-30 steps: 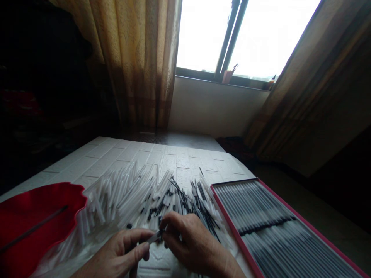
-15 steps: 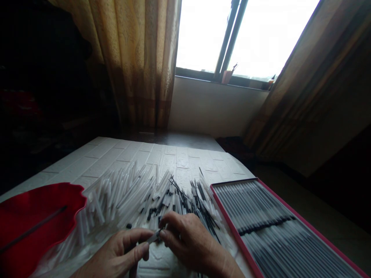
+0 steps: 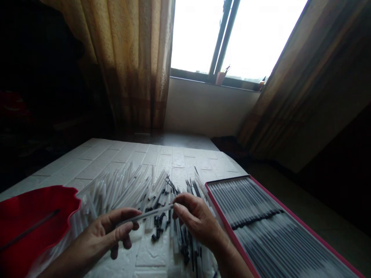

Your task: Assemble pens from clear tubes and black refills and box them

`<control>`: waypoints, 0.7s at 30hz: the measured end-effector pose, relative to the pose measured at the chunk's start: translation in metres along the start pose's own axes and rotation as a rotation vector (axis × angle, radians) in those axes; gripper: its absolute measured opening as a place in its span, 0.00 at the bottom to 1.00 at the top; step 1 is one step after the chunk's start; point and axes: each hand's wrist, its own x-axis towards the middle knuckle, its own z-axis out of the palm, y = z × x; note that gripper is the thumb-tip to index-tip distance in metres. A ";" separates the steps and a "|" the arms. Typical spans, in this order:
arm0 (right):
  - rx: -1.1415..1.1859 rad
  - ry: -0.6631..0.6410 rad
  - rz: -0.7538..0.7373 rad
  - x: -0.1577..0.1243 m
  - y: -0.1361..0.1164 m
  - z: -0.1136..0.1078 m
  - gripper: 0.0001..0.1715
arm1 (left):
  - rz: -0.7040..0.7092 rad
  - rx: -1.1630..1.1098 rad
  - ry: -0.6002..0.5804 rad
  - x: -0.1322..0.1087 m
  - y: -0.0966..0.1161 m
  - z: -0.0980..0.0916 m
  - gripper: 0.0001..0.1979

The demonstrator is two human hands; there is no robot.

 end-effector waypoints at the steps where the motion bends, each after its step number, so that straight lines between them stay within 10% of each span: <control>1: 0.032 -0.013 0.003 0.000 0.000 0.001 0.13 | 0.019 -0.035 0.026 0.000 0.001 -0.001 0.28; 13: -0.183 -0.314 -0.010 -0.004 -0.009 0.020 0.03 | 0.125 -0.154 0.053 0.007 -0.020 0.001 0.25; 21: -0.566 -0.079 -0.126 0.000 0.004 0.018 0.08 | 0.070 -0.179 0.074 0.010 -0.025 0.005 0.26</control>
